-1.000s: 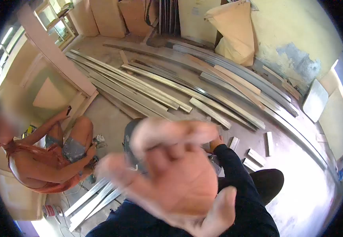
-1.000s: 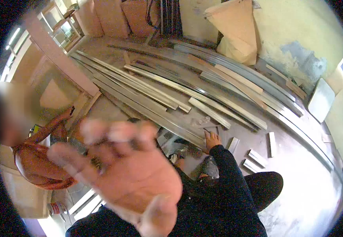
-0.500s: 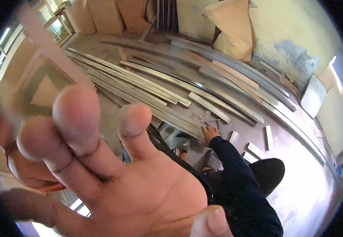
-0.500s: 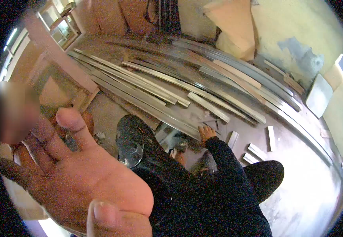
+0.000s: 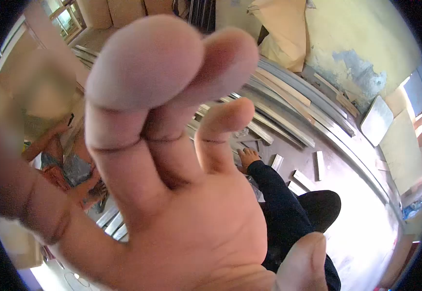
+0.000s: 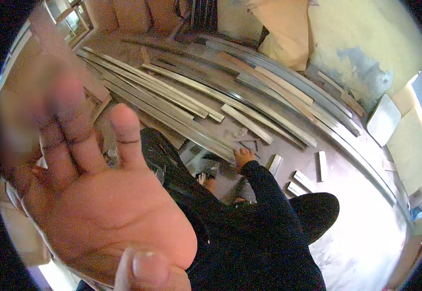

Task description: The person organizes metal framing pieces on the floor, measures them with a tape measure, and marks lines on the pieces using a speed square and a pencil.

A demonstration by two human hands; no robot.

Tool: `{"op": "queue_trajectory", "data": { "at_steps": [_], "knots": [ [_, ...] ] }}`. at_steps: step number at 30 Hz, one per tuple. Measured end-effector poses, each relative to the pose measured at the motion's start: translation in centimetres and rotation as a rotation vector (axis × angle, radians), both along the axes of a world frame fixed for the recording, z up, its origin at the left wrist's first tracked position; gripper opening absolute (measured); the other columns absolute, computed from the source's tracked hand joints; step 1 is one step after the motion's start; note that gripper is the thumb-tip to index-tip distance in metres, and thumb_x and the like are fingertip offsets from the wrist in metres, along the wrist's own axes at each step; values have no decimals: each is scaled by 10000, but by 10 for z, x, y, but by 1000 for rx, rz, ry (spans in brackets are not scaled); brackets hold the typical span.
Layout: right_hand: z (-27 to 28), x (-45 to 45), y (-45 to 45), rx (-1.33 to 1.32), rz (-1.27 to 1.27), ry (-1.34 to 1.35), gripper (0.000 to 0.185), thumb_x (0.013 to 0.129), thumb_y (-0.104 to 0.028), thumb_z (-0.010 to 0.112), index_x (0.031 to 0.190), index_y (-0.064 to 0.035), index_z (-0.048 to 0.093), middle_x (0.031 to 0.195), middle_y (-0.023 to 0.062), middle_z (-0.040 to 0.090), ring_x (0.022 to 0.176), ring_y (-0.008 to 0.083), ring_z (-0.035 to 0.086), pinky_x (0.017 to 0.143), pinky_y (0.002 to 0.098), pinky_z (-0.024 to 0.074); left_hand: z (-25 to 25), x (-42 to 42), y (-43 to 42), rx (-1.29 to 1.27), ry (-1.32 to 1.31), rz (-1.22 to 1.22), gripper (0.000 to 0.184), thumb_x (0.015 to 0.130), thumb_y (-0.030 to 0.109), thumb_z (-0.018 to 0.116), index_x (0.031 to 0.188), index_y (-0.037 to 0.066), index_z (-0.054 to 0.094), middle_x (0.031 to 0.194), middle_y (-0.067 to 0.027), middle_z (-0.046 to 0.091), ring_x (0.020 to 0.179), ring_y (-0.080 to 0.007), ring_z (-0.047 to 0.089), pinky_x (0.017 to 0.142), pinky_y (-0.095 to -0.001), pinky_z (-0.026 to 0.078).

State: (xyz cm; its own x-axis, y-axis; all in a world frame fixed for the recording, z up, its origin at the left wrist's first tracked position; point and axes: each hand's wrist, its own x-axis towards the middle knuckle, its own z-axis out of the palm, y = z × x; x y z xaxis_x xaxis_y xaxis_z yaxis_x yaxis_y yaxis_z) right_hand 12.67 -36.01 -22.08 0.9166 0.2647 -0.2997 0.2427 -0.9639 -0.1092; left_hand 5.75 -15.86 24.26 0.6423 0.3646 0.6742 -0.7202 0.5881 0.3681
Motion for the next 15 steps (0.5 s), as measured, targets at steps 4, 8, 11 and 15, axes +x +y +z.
{"op": "queue_trajectory", "data": {
  "at_steps": [4, 8, 11, 15],
  "knots": [
    [1, -4, 2, 2, -14, 6, 804, 709, -397, 697, 1368, -118, 331, 1253, 177, 460, 1221, 316, 402, 1001, 474, 320, -3, -3, -8, 20, 5, -38, 902, 603, 11, 643, 1366, 27, 163, 1148, -158, 466, 1065, -246, 494, 912, -351, 362],
    [2, -1, 4, -10, -1, -52, 841, 703, -439, 694, 1375, -99, 321, 1266, 191, 455, 1209, 346, 409, 1024, 472, 314, -10, -13, -21, 35, -15, -115, 907, 599, 20, 645, 1367, 30, 163, 1143, -153, 472, 1064, -243, 493, 909, -346, 360],
    [-1, -2, 0, -3, -10, -31, 845, 702, -444, 693, 1376, -99, 320, 1270, 193, 451, 1212, 349, 405, 1025, 472, 313, -11, -15, -21, 57, -24, -138, 911, 597, 26, 648, 1367, 33, 162, 1140, -149, 477, 1064, -241, 493, 906, -342, 357],
    [-8, 2, -4, 0, -19, -13, 850, 700, -449, 693, 1378, -100, 318, 1277, 195, 446, 1216, 353, 401, 1027, 471, 312, -16, -22, -27, 100, -46, -163, 915, 594, 35, 650, 1368, 36, 161, 1135, -144, 484, 1063, -237, 492, 903, -337, 355]
  ]
}}
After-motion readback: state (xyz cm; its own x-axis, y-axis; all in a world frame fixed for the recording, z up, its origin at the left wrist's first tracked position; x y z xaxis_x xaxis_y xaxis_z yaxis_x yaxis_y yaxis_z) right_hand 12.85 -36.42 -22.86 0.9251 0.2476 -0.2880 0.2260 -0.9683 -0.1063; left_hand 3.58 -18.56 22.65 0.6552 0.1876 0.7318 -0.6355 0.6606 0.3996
